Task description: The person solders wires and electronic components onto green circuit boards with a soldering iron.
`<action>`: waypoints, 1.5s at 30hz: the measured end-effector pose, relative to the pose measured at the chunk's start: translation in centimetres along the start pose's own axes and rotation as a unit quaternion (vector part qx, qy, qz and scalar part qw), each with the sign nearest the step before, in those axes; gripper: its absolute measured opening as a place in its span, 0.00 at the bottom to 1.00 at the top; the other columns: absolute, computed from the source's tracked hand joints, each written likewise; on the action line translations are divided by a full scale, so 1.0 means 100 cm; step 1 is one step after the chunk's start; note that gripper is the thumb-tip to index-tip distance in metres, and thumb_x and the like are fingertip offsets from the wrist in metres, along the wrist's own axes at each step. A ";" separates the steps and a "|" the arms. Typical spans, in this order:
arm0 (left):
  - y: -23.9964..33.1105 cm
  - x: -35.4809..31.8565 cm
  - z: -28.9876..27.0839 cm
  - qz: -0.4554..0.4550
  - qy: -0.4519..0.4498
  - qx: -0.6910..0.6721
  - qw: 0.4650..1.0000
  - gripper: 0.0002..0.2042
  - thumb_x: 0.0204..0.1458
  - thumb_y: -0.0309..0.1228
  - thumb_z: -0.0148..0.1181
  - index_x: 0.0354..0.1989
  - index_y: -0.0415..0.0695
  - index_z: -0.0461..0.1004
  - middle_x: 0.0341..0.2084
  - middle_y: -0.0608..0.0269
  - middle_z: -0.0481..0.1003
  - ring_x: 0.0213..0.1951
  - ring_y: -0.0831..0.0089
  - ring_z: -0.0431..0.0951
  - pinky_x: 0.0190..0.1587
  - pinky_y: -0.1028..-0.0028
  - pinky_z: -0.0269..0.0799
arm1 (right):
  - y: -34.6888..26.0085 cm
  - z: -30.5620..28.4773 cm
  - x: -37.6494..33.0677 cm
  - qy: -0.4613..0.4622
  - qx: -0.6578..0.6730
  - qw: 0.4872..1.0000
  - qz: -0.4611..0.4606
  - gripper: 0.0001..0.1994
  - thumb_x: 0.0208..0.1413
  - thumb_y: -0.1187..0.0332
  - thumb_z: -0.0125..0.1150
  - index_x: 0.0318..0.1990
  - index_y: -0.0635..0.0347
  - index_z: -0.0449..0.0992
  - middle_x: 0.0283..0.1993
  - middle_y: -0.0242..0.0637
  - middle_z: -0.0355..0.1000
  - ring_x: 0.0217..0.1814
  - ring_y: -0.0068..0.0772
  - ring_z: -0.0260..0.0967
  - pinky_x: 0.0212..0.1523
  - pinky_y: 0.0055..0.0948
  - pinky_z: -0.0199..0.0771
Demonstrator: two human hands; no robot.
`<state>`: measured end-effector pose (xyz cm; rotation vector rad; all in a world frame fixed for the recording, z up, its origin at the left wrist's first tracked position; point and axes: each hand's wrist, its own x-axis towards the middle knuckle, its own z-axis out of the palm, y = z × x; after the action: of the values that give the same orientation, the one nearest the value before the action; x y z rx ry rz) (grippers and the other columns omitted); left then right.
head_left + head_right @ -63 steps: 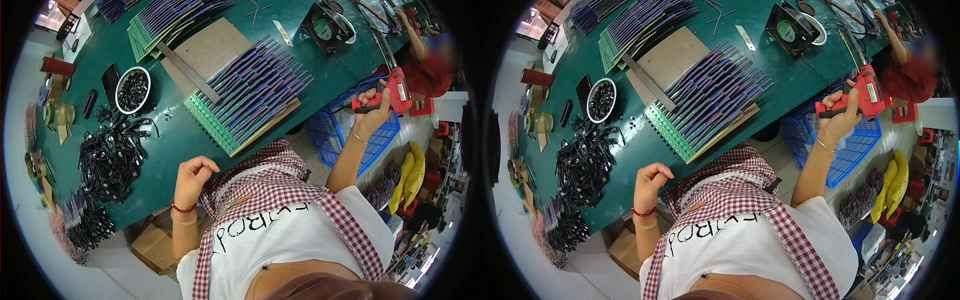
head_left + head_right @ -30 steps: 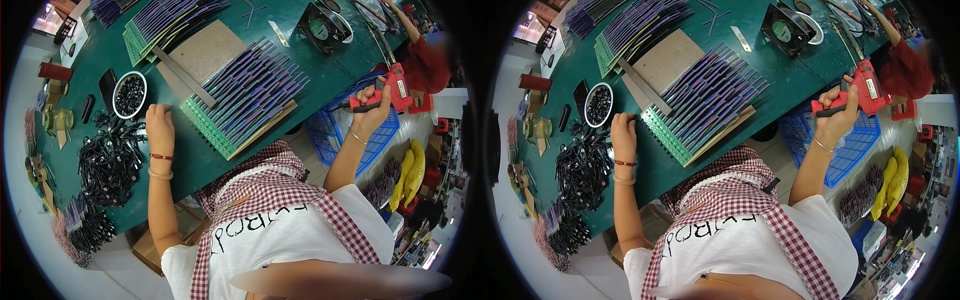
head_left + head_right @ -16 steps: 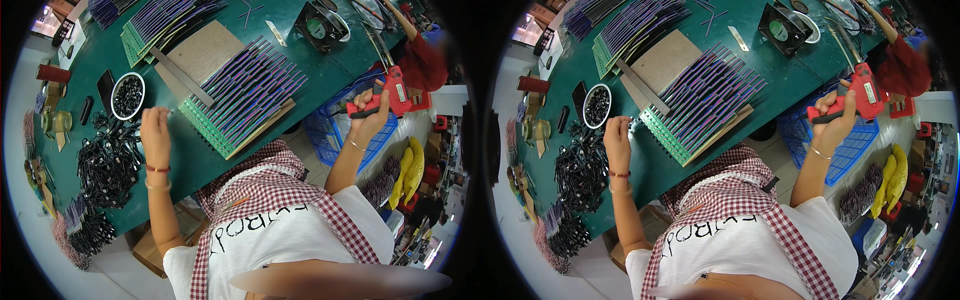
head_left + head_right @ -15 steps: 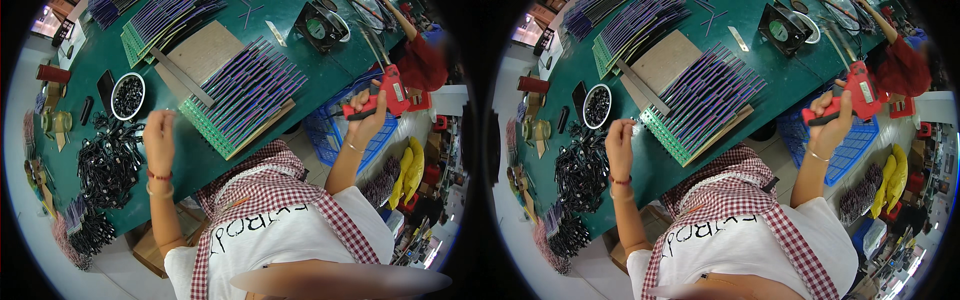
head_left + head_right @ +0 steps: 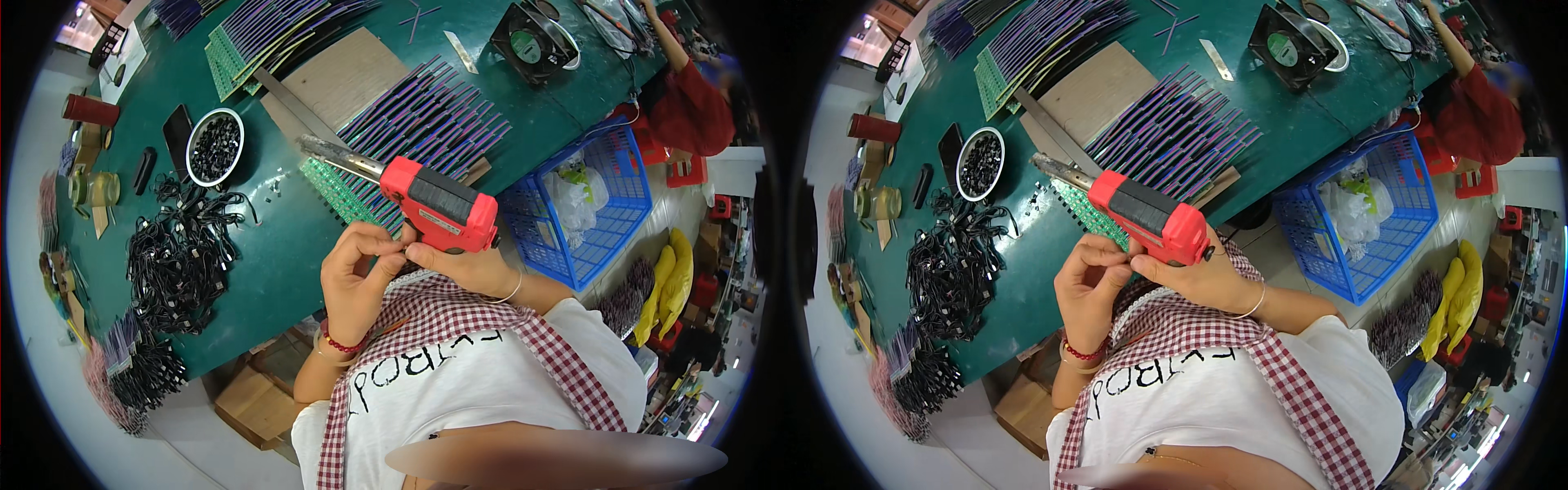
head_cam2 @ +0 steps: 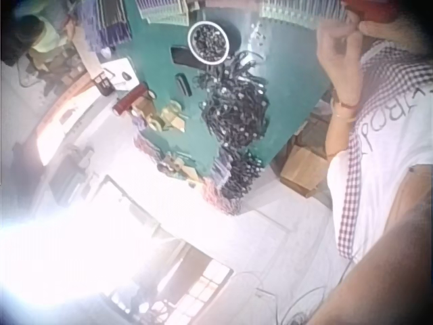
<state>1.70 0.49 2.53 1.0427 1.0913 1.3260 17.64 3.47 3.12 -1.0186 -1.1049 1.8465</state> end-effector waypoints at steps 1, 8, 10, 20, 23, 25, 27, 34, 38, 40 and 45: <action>0.002 -0.002 -0.002 0.000 0.002 0.000 1.000 0.05 0.44 0.20 0.61 0.29 0.37 0.72 0.30 0.61 0.70 0.32 0.76 0.70 0.35 0.79 0.66 | -0.001 0.000 0.000 -0.002 0.000 1.000 0.002 0.13 0.47 0.76 0.62 0.41 0.61 0.71 0.35 0.29 0.71 0.37 0.16 0.67 0.39 0.20 0.70; 0.016 -0.007 0.001 0.027 -0.030 0.205 0.978 0.04 0.43 0.17 0.58 0.29 0.33 0.71 0.29 0.59 0.72 0.32 0.75 0.72 0.36 0.79 0.68 | 0.016 -0.006 -0.005 -0.031 -0.123 0.989 -0.073 0.14 0.47 0.76 0.60 0.43 0.62 0.69 0.37 0.31 0.70 0.38 0.17 0.67 0.39 0.20 0.68; 0.015 -0.008 0.002 -0.001 -0.026 0.194 0.981 0.04 0.43 0.16 0.57 0.28 0.32 0.71 0.29 0.58 0.73 0.32 0.75 0.74 0.35 0.79 0.70 | 0.015 -0.006 -0.006 -0.006 -0.168 0.980 -0.108 0.15 0.48 0.76 0.60 0.45 0.63 0.68 0.38 0.32 0.70 0.39 0.17 0.67 0.40 0.21 0.68; 0.017 -0.015 -0.028 -0.151 -0.124 0.297 0.935 0.04 0.45 0.22 0.57 0.24 0.34 0.69 0.17 0.61 0.74 0.21 0.82 0.72 0.24 0.81 0.67 | 0.023 0.000 0.003 -0.095 -0.208 0.965 -0.127 0.23 0.40 0.76 0.64 0.47 0.68 0.66 0.38 0.42 0.70 0.40 0.30 0.70 0.41 0.26 0.69; -0.011 -0.014 -0.048 -0.254 -0.088 0.070 0.961 0.04 0.47 0.23 0.55 0.25 0.37 0.68 0.17 0.63 0.72 0.21 0.83 0.71 0.23 0.83 0.66 | 0.069 -0.029 -0.012 0.012 -0.197 0.980 -0.038 0.17 0.46 0.72 0.64 0.43 0.65 0.69 0.35 0.34 0.70 0.38 0.20 0.67 0.38 0.23 0.68; -0.019 -0.009 -0.058 -0.311 -0.067 0.011 0.948 0.04 0.49 0.24 0.54 0.25 0.39 0.67 0.18 0.65 0.72 0.20 0.83 0.70 0.22 0.84 0.64 | 0.014 -0.026 -0.002 -0.016 -0.147 0.986 -0.079 0.19 0.54 0.65 0.56 0.50 0.64 0.63 0.32 0.34 0.68 0.31 0.23 0.66 0.34 0.23 0.68; -0.026 -0.004 -0.065 -0.330 -0.047 0.020 0.942 0.05 0.49 0.26 0.54 0.25 0.39 0.67 0.18 0.65 0.72 0.19 0.83 0.70 0.21 0.84 0.64 | 0.012 -0.036 -0.006 0.029 -0.113 0.988 -0.100 0.21 0.55 0.63 0.56 0.51 0.67 0.62 0.27 0.35 0.67 0.27 0.24 0.66 0.30 0.23 0.68; -0.031 0.007 -0.061 -0.346 -0.038 -0.016 0.937 0.04 0.47 0.25 0.54 0.25 0.39 0.67 0.18 0.64 0.72 0.17 0.82 0.70 0.18 0.85 0.63 | 0.030 -0.080 -0.045 0.010 -0.148 0.989 -0.014 0.25 0.53 0.59 0.58 0.52 0.69 0.62 0.18 0.33 0.62 0.17 0.21 0.57 0.23 0.22 0.61; -0.035 0.008 -0.061 -0.343 -0.045 -0.014 0.938 0.04 0.47 0.24 0.53 0.25 0.38 0.67 0.18 0.63 0.72 0.17 0.82 0.70 0.18 0.85 0.63 | 0.040 -0.090 -0.063 -0.012 -0.124 0.992 0.027 0.07 0.50 0.72 0.59 0.35 0.65 0.71 0.24 0.31 0.67 0.22 0.19 0.62 0.23 0.20 0.65; -0.035 0.008 -0.062 -0.346 -0.049 -0.012 0.937 0.04 0.47 0.24 0.53 0.25 0.38 0.66 0.18 0.63 0.72 0.17 0.81 0.71 0.18 0.84 0.64 | 0.044 -0.091 -0.068 -0.015 -0.159 0.987 0.035 0.07 0.49 0.73 0.59 0.35 0.65 0.71 0.24 0.30 0.67 0.23 0.19 0.63 0.25 0.21 0.65; -0.036 0.008 -0.060 -0.340 -0.039 -0.012 0.939 0.04 0.47 0.24 0.53 0.25 0.38 0.66 0.18 0.62 0.72 0.16 0.81 0.71 0.18 0.84 0.63 | 0.047 -0.092 -0.074 -0.003 -0.156 0.985 0.069 0.07 0.48 0.72 0.61 0.33 0.64 0.73 0.28 0.30 0.69 0.29 0.20 0.64 0.31 0.21 0.66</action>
<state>-3.50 1.09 -2.16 0.5987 1.2220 0.7291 27.94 -1.73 -2.21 -1.2958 -1.3879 1.8197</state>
